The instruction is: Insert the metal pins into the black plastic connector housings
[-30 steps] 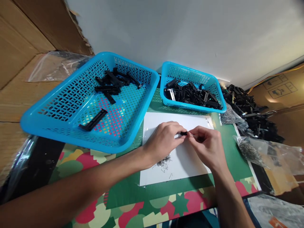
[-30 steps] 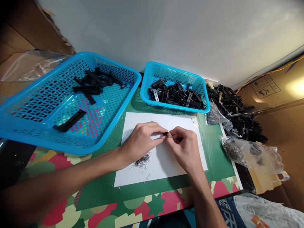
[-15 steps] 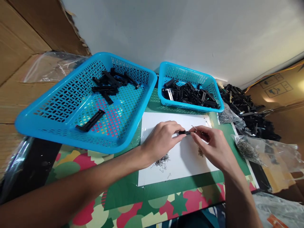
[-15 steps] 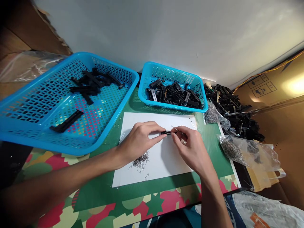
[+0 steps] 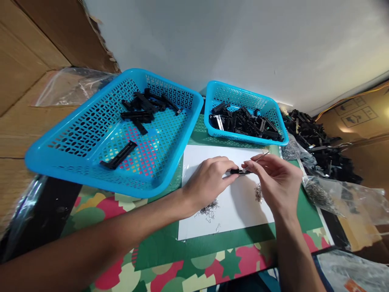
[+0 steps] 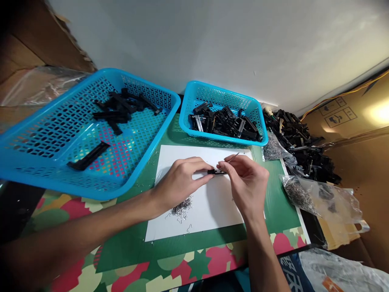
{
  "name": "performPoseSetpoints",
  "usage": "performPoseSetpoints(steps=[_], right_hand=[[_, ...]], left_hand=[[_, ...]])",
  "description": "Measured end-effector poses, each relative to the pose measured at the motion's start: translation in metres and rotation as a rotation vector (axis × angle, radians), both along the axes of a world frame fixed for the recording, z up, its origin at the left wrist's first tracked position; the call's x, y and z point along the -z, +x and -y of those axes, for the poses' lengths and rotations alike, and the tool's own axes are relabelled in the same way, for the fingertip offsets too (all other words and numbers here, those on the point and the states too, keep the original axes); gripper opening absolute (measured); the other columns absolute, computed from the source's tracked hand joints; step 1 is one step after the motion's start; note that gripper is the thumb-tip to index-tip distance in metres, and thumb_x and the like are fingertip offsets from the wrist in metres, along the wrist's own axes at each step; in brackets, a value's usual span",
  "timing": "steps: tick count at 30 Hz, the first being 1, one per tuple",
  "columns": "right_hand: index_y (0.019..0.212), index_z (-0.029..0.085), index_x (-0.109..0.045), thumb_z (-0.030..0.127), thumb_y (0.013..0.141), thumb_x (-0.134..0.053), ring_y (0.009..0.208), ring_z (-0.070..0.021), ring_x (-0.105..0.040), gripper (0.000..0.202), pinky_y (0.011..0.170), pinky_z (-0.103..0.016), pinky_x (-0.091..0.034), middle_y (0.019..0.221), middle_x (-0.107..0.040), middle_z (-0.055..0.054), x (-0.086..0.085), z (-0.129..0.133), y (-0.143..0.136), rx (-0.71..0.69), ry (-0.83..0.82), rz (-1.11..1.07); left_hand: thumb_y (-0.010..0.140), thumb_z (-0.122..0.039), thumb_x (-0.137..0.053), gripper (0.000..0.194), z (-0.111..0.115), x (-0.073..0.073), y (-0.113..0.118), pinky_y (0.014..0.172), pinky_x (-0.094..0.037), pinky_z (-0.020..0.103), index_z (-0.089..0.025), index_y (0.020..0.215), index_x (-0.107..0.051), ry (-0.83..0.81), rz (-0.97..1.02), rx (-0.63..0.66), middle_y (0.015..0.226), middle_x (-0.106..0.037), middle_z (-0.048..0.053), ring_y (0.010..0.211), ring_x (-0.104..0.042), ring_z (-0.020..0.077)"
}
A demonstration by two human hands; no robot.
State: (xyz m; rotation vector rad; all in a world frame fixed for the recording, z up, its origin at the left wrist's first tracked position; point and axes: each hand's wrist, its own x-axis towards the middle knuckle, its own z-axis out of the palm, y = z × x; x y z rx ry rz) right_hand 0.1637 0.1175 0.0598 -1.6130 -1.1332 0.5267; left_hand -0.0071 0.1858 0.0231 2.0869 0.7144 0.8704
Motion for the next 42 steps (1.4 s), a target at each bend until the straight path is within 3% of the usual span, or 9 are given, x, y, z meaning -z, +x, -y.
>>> performPoseSetpoints(steps=[8, 18, 23, 27, 30, 32, 36, 42], right_hand=[[0.082, 0.020, -0.077, 0.030, 0.085, -0.086, 0.069, -0.0193, -0.074, 0.014, 0.067, -0.033, -0.065, 0.078, -0.075, -0.002, 0.011, -0.004, -0.006, -0.020, 0.033, -0.075], [0.071, 0.019, -0.070, 0.029, 0.093, -0.077, 0.063, -0.0140, -0.062, 0.024, 0.061, -0.025, -0.053, 0.068, -0.066, 0.001, 0.001, -0.004, -0.008, -0.104, -0.026, 0.157], [0.073, 0.020, -0.071, 0.028, 0.093, -0.076, 0.063, -0.0140, -0.063, 0.022, 0.064, -0.027, -0.056, 0.069, -0.067, 0.001, 0.008, 0.000, -0.013, -0.103, 0.003, 0.176], [0.087, 0.020, -0.076, 0.028, 0.091, -0.078, 0.074, -0.0188, -0.073, 0.009, 0.074, -0.033, -0.062, 0.082, -0.077, -0.003, 0.014, 0.010, -0.011, 0.069, 0.140, 0.026], [0.105, 0.019, -0.076, 0.032, 0.096, -0.072, 0.073, -0.0189, -0.073, 0.017, 0.075, -0.034, -0.060, 0.082, -0.076, -0.004, 0.011, 0.022, 0.008, 0.225, 0.193, 0.016], [0.103, 0.019, -0.076, 0.038, 0.098, -0.069, 0.064, -0.0157, -0.064, 0.022, 0.064, -0.029, -0.053, 0.072, -0.068, -0.001, 0.006, 0.032, 0.028, 0.200, 0.063, 0.088], [0.085, 0.016, -0.077, 0.049, 0.091, -0.071, 0.054, -0.0127, -0.048, 0.034, 0.049, -0.025, -0.034, 0.062, -0.059, 0.000, 0.001, 0.050, 0.063, 0.047, -0.351, 0.257], [0.089, 0.015, -0.080, 0.054, 0.087, -0.071, 0.053, -0.0130, -0.045, 0.041, 0.048, -0.025, -0.032, 0.060, -0.059, 0.000, 0.003, 0.062, 0.085, -0.036, -0.541, 0.294]], left_hand=[[0.089, -0.008, -0.079, 0.011, 0.000, 0.002, 0.001, 0.079, -0.054, 0.032, -0.014, 0.099, -0.078, -0.023, 0.018, 0.001, 0.095, -0.079, 0.005, 0.087, -0.073, 0.0204], [0.093, -0.012, -0.076, 0.004, -0.001, 0.000, 0.000, 0.076, -0.053, 0.033, -0.014, 0.095, -0.080, -0.043, 0.001, 0.023, 0.091, -0.078, 0.006, 0.084, -0.072, 0.0209], [0.091, -0.011, -0.078, 0.005, -0.002, -0.001, 0.000, 0.076, -0.052, 0.031, -0.015, 0.094, -0.077, -0.095, 0.000, 0.013, 0.091, -0.076, 0.003, 0.084, -0.071, 0.0195], [0.094, -0.013, -0.075, 0.008, -0.001, -0.004, 0.001, 0.082, -0.053, 0.032, -0.017, 0.100, -0.073, -0.119, -0.009, 0.004, 0.100, -0.075, 0.003, 0.092, -0.071, 0.0197], [0.099, -0.021, -0.070, 0.008, 0.000, -0.006, 0.000, 0.083, -0.053, 0.032, -0.019, 0.105, -0.065, -0.131, 0.000, -0.044, 0.106, -0.071, 0.003, 0.092, -0.069, 0.0187], [0.102, -0.025, -0.065, 0.009, 0.000, -0.007, 0.000, 0.081, -0.052, 0.031, -0.021, 0.108, -0.060, -0.171, 0.016, -0.078, 0.106, -0.070, 0.002, 0.092, -0.069, 0.0182], [0.108, -0.030, -0.052, 0.008, -0.001, -0.008, 0.000, 0.075, -0.050, 0.029, -0.024, 0.110, -0.049, -0.284, 0.020, -0.072, 0.093, -0.070, -0.001, 0.086, -0.069, 0.0171], [0.100, -0.019, -0.057, 0.011, -0.005, -0.008, 0.002, 0.072, -0.050, 0.025, -0.023, 0.103, -0.047, -0.246, 0.077, -0.078, 0.091, -0.061, -0.002, 0.079, -0.063, 0.0127]])
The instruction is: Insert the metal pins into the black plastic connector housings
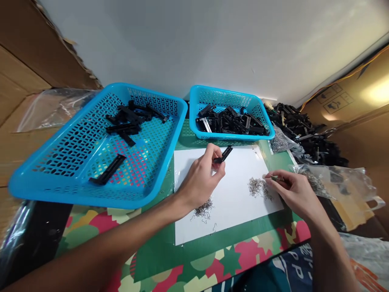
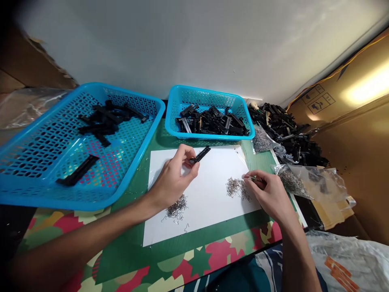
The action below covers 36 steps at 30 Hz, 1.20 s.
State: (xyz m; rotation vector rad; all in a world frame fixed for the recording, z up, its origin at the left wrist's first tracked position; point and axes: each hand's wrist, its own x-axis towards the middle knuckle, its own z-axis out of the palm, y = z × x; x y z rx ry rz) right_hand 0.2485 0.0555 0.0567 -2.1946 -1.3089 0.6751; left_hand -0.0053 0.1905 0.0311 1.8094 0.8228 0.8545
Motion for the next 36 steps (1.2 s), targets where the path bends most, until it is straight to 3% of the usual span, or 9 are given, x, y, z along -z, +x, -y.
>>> performPoseSetpoints(steps=[7, 12, 16, 19, 24, 29, 32, 36], right_hand=[[0.091, 0.016, -0.082, 0.054, 0.087, -0.074, 0.060, -0.0159, -0.057, 0.038, 0.052, -0.026, -0.043, 0.075, -0.072, -0.005, -0.004, 0.025, 0.013, -0.037, -0.057, -0.070], [0.088, 0.015, -0.083, 0.055, 0.083, -0.078, 0.051, -0.0142, -0.051, 0.040, 0.047, -0.026, -0.040, 0.060, -0.064, -0.002, -0.001, 0.042, 0.007, 0.032, -0.017, -0.071], [0.085, 0.018, -0.082, 0.051, 0.087, -0.076, 0.073, -0.0224, -0.071, 0.034, 0.067, -0.031, -0.056, 0.083, -0.079, -0.009, 0.008, 0.047, 0.000, 0.085, 0.039, -0.070], [0.086, 0.019, -0.079, 0.050, 0.091, -0.072, 0.083, -0.0253, -0.075, 0.032, 0.072, -0.033, -0.057, 0.091, -0.080, -0.010, 0.012, 0.048, -0.002, 0.073, 0.002, -0.066], [0.089, 0.018, -0.072, 0.047, 0.097, -0.065, 0.084, -0.0236, -0.074, 0.031, 0.069, -0.029, -0.056, 0.091, -0.077, -0.010, 0.007, 0.046, -0.005, 0.053, 0.004, -0.125], [0.089, 0.018, -0.066, 0.046, 0.100, -0.063, 0.070, -0.0167, -0.062, 0.030, 0.058, -0.023, -0.046, 0.078, -0.067, -0.004, -0.008, 0.038, -0.014, 0.030, 0.040, -0.088], [0.090, 0.020, -0.063, 0.043, 0.103, -0.059, 0.067, -0.0141, -0.056, 0.027, 0.058, -0.022, -0.044, 0.077, -0.061, -0.001, -0.018, 0.026, -0.025, -0.064, 0.034, -0.118], [0.094, 0.021, -0.062, 0.038, 0.105, -0.058, 0.080, -0.0157, -0.063, 0.021, 0.072, -0.024, -0.051, 0.087, -0.066, -0.002, -0.028, 0.001, -0.047, -0.241, 0.026, -0.260]], left_hand=[[0.104, -0.021, -0.056, 0.009, -0.005, -0.004, -0.002, 0.074, -0.051, 0.027, -0.020, 0.105, -0.065, 0.016, 0.022, 0.044, 0.099, -0.064, 0.001, 0.076, -0.062, 0.0112], [0.104, -0.023, -0.058, 0.015, -0.007, -0.002, -0.002, 0.069, -0.050, 0.027, -0.021, 0.106, -0.073, -0.003, 0.008, 0.057, 0.098, -0.061, 0.001, 0.075, -0.060, 0.0114], [0.104, -0.024, -0.058, 0.016, -0.007, -0.001, -0.001, 0.067, -0.049, 0.026, -0.021, 0.106, -0.073, 0.001, -0.011, 0.075, 0.100, -0.063, 0.002, 0.076, -0.060, 0.0118], [0.103, -0.023, -0.058, 0.016, -0.007, -0.001, -0.001, 0.067, -0.048, 0.026, -0.021, 0.105, -0.074, -0.002, -0.020, 0.081, 0.101, -0.063, 0.002, 0.077, -0.060, 0.0119], [0.102, -0.020, -0.059, 0.015, -0.006, -0.003, 0.000, 0.066, -0.047, 0.027, -0.020, 0.104, -0.074, -0.004, -0.019, 0.091, 0.100, -0.063, 0.003, 0.077, -0.059, 0.0121], [0.101, -0.018, -0.060, 0.016, -0.004, -0.005, -0.002, 0.065, -0.045, 0.026, -0.019, 0.103, -0.075, 0.018, -0.003, 0.134, 0.098, -0.062, 0.003, 0.074, -0.057, 0.0115], [0.102, -0.019, -0.060, 0.014, -0.001, -0.007, -0.003, 0.065, -0.046, 0.026, -0.020, 0.105, -0.074, 0.041, 0.016, 0.208, 0.099, -0.061, 0.003, 0.073, -0.056, 0.0108], [0.105, -0.027, -0.060, 0.016, 0.004, -0.007, -0.006, 0.069, -0.049, 0.026, -0.021, 0.112, -0.072, 0.145, -0.057, 0.355, 0.107, -0.061, 0.004, 0.075, -0.057, 0.0114]])
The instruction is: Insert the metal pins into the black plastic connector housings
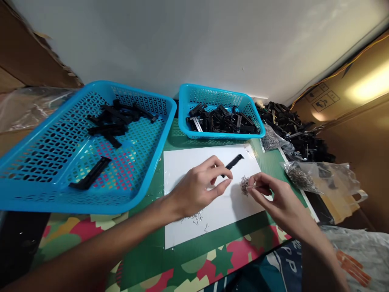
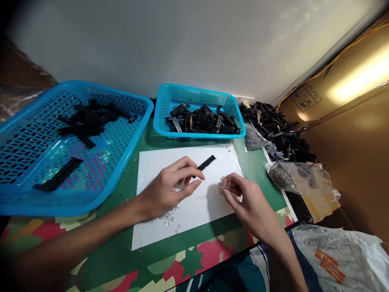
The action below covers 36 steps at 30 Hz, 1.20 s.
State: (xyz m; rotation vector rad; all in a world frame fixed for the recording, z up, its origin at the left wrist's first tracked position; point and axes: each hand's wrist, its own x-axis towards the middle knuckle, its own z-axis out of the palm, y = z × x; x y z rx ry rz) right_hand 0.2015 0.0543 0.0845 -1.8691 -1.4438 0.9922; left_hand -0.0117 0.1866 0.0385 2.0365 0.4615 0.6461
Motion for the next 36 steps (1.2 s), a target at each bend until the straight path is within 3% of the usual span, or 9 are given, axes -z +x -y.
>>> performPoseSetpoints(steps=[3, 6, 19, 24, 29, 32, 36], right_hand=[[0.095, 0.022, -0.063, 0.033, 0.103, -0.060, 0.083, -0.0169, -0.066, 0.014, 0.074, -0.025, -0.051, 0.091, -0.069, -0.003, -0.005, -0.018, -0.014, -0.093, -0.015, -0.019], [0.093, 0.022, -0.064, 0.030, 0.102, -0.060, 0.073, -0.0160, -0.064, 0.012, 0.064, -0.024, -0.047, 0.084, -0.069, -0.001, -0.007, -0.027, -0.020, -0.132, -0.017, 0.037], [0.096, 0.023, -0.071, 0.026, 0.099, -0.061, 0.062, -0.0144, -0.054, 0.011, 0.058, -0.026, -0.040, 0.074, -0.065, 0.001, -0.009, -0.028, -0.019, -0.154, 0.026, 0.196], [0.102, 0.022, -0.075, 0.038, 0.100, -0.066, 0.057, -0.0126, -0.039, 0.019, 0.052, -0.025, -0.031, 0.063, -0.046, 0.005, -0.003, -0.027, -0.026, -0.023, 0.097, 0.096], [0.093, 0.019, -0.078, 0.044, 0.096, -0.073, 0.059, -0.0122, -0.041, 0.025, 0.052, -0.026, -0.033, 0.066, -0.052, 0.002, 0.009, -0.028, -0.038, 0.162, 0.164, -0.153], [0.088, 0.018, -0.078, 0.044, 0.092, -0.076, 0.057, -0.0121, -0.045, 0.026, 0.051, -0.025, -0.036, 0.065, -0.055, 0.001, 0.013, -0.028, -0.039, 0.263, 0.217, -0.201], [0.082, 0.017, -0.077, 0.045, 0.089, -0.079, 0.052, -0.0108, -0.043, 0.029, 0.047, -0.024, -0.033, 0.060, -0.052, 0.002, 0.014, -0.028, -0.026, 0.382, 0.286, -0.047]], left_hand=[[0.108, -0.030, -0.056, 0.021, 0.004, 0.000, -0.001, 0.069, -0.050, 0.029, -0.019, 0.116, -0.071, 0.180, -0.071, 0.108, 0.111, -0.062, 0.007, 0.075, -0.060, 0.0135], [0.110, -0.026, -0.050, 0.023, 0.006, 0.001, -0.002, 0.066, -0.050, 0.030, -0.016, 0.113, -0.070, 0.281, -0.121, 0.096, 0.107, -0.062, 0.008, 0.073, -0.061, 0.0150], [0.104, -0.019, -0.053, 0.016, 0.007, 0.002, -0.003, 0.059, -0.048, 0.026, -0.018, 0.105, -0.069, 0.289, -0.105, 0.050, 0.105, -0.062, 0.006, 0.068, -0.059, 0.0121], [0.103, -0.020, -0.056, 0.014, 0.007, 0.001, -0.003, 0.060, -0.045, 0.024, -0.019, 0.104, -0.069, 0.164, -0.045, -0.041, 0.106, -0.062, 0.005, 0.068, -0.055, 0.0102], [0.105, -0.023, -0.056, 0.012, 0.005, -0.001, -0.003, 0.064, -0.045, 0.024, -0.020, 0.100, -0.067, 0.043, -0.013, -0.064, 0.107, -0.060, 0.003, 0.067, -0.050, 0.0091], [0.109, -0.028, -0.049, 0.020, 0.004, -0.003, -0.003, 0.067, -0.046, 0.026, -0.020, 0.104, -0.066, 0.012, -0.040, -0.059, 0.109, -0.063, 0.004, 0.073, -0.057, 0.0115], [0.113, -0.032, -0.044, 0.031, 0.002, -0.001, -0.002, 0.080, -0.052, 0.030, -0.023, 0.138, -0.059, 0.001, -0.085, -0.071, 0.122, -0.069, 0.007, 0.094, -0.068, 0.0187]])
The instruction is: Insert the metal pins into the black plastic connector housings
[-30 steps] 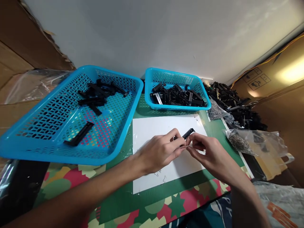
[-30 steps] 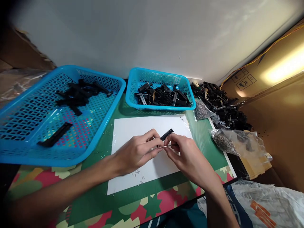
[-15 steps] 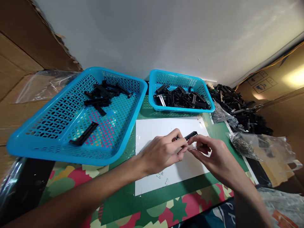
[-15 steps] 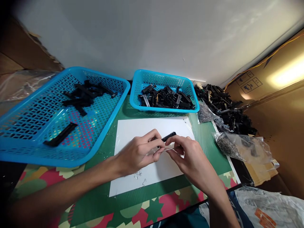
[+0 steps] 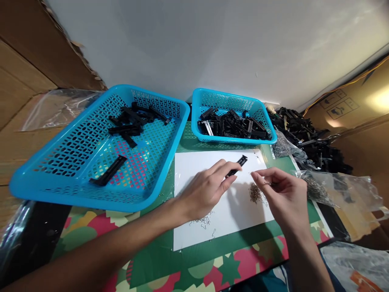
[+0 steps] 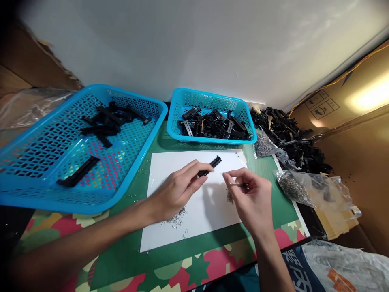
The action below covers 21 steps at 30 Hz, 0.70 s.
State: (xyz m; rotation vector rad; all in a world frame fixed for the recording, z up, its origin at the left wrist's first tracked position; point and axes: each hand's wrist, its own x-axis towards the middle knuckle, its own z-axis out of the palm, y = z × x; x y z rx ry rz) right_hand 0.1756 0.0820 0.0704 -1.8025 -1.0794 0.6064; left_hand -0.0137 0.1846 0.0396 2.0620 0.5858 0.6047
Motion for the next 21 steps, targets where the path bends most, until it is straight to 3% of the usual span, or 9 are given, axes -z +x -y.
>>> performPoseSetpoints(steps=[2, 4, 8, 10, 21], right_hand=[[0.082, 0.016, -0.077, 0.047, 0.088, -0.079, 0.050, -0.0093, -0.037, 0.031, 0.046, -0.023, -0.028, 0.058, -0.047, 0.004, 0.000, -0.002, 0.010, -0.007, -0.045, 0.075], [0.081, 0.015, -0.076, 0.050, 0.087, -0.078, 0.049, -0.0087, -0.032, 0.035, 0.045, -0.023, -0.023, 0.056, -0.041, 0.005, 0.000, -0.007, 0.019, -0.082, -0.125, 0.085], [0.071, 0.016, -0.069, 0.054, 0.088, -0.074, 0.050, -0.0086, -0.028, 0.042, 0.047, -0.024, -0.020, 0.055, -0.034, 0.006, 0.003, -0.022, 0.028, -0.231, -0.230, 0.090], [0.070, 0.016, -0.068, 0.054, 0.089, -0.072, 0.051, -0.0088, -0.027, 0.043, 0.048, -0.024, -0.020, 0.056, -0.034, 0.006, 0.006, -0.028, 0.029, -0.266, -0.255, 0.118], [0.072, 0.016, -0.071, 0.048, 0.090, -0.069, 0.049, -0.0096, -0.030, 0.037, 0.047, -0.025, -0.019, 0.052, -0.039, 0.005, 0.013, -0.037, 0.022, -0.309, -0.269, 0.179]], left_hand=[[0.112, -0.034, -0.047, 0.040, -0.001, 0.003, 0.002, 0.088, -0.054, 0.034, -0.022, 0.150, -0.052, -0.018, 0.009, -0.011, 0.130, -0.071, 0.009, 0.106, -0.070, 0.0221], [0.111, -0.034, -0.051, 0.037, -0.002, 0.008, 0.005, 0.091, -0.054, 0.035, -0.019, 0.143, -0.060, 0.002, 0.035, -0.003, 0.127, -0.074, 0.010, 0.110, -0.071, 0.0241], [0.107, -0.030, -0.060, 0.025, -0.004, 0.013, 0.007, 0.074, -0.051, 0.030, -0.014, 0.116, -0.077, 0.061, 0.050, 0.033, 0.094, -0.077, 0.007, 0.083, -0.071, 0.0204], [0.105, -0.028, -0.064, 0.021, -0.005, 0.013, 0.007, 0.071, -0.049, 0.029, -0.014, 0.111, -0.079, 0.052, 0.044, 0.037, 0.089, -0.077, 0.006, 0.080, -0.070, 0.0193], [0.105, -0.017, -0.061, 0.021, -0.002, 0.019, 0.004, 0.069, -0.047, 0.028, -0.016, 0.118, -0.078, 0.002, 0.007, 0.044, 0.086, -0.077, 0.004, 0.079, -0.071, 0.0180]])
